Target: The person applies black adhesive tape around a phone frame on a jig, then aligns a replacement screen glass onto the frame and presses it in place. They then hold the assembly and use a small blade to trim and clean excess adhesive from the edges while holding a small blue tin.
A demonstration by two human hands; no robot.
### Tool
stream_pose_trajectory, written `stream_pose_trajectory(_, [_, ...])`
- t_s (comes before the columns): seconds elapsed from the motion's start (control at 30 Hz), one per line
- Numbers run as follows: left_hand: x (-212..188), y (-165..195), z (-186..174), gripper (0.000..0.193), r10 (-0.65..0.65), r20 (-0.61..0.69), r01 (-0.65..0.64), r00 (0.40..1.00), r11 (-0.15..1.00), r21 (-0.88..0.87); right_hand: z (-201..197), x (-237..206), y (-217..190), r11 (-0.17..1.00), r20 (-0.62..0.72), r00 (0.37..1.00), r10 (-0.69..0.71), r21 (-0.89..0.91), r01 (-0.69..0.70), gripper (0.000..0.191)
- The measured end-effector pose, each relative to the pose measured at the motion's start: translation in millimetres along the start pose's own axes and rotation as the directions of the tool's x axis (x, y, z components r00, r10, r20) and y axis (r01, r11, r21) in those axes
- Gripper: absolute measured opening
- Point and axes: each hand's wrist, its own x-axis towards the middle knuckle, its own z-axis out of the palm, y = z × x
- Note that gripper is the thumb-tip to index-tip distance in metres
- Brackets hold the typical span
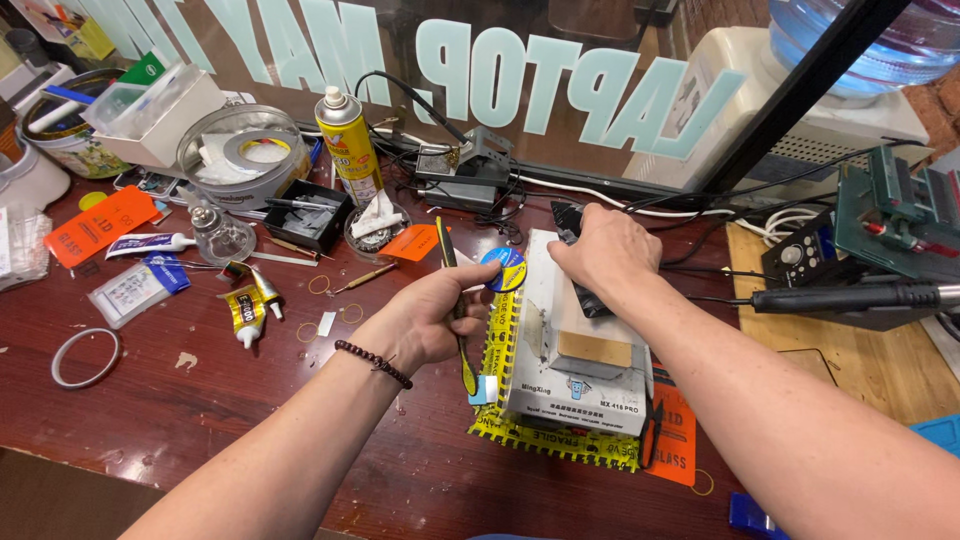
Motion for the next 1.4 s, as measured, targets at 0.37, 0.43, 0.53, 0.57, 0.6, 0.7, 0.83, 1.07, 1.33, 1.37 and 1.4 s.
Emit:
stream_pose_trajectory(0.37, [7, -10, 35, 0.02, -0.103, 0.066, 0.103, 0.993, 0.995, -0.002, -16, 15, 33, 0.995, -0.191, 0.982, -0.001, 0.095, 0.019, 0.025])
stream_pose_trajectory(0.43, [11, -6, 31, 0.023, -0.095, 0.064, 0.097, 0.993, 0.995, -0.028, -33, 23, 58, 0.989, -0.175, 0.985, -0.001, 0.147, 0.028, 0.023])
stream_pose_trajectory(0.53, [17, 1, 24, 0.026, -0.087, 0.05, 0.09, 0.995, 0.995, -0.049, -46, 24, 90, 0.74, 0.149, 0.978, 0.148, 0.639, -0.209, 0.017])
stream_pose_trajectory(0.57, [18, 3, 22, 0.027, -0.087, 0.042, 0.089, 0.995, 0.995, -0.053, -48, 24, 99, 0.522, 0.32, 0.936, 0.148, 0.778, -0.349, 0.017])
stream_pose_trajectory(0.6, [20, 5, 21, 0.028, -0.086, 0.044, 0.088, 0.995, 0.995, -0.056, -42, 21, 102, 0.439, 0.4, 0.911, 0.101, 0.804, -0.401, 0.016])
stream_pose_trajectory(0.7, [25, 6, 25, 0.03, -0.09, 0.052, 0.093, 0.995, 0.994, -0.061, -13, 9, 106, 0.269, 0.556, 0.831, -0.021, 0.803, -0.531, 0.015])
stream_pose_trajectory(0.83, [28, 8, 29, 0.033, -0.095, 0.064, 0.097, 0.993, 0.995, -0.036, 16, 5, 103, 0.29, 0.593, 0.805, -0.001, 0.771, -0.567, 0.013])
stream_pose_trajectory(1.07, [26, 5, 31, 0.032, -0.086, 0.058, 0.089, 0.995, 0.995, -0.036, 20, 15, 106, 0.272, 0.581, 0.814, 0.013, 0.782, -0.562, 0.014])
stream_pose_trajectory(1.33, [23, 8, 38, 0.032, -0.081, 0.041, 0.083, 0.996, 0.996, -0.037, 15, 13, 102, 0.291, 0.552, 0.833, 0.019, 0.794, -0.533, 0.017])
stream_pose_trajectory(1.37, [22, 9, 38, 0.033, -0.076, 0.032, 0.077, 0.997, 0.997, -0.03, 15, 14, 101, 0.278, 0.553, 0.833, 0.008, 0.799, -0.533, 0.017])
stream_pose_trajectory(1.4, [22, 10, 39, 0.033, -0.079, 0.031, 0.08, 0.996, 0.996, -0.035, 15, 14, 101, 0.255, 0.547, 0.837, 0.006, 0.808, -0.53, 0.017])
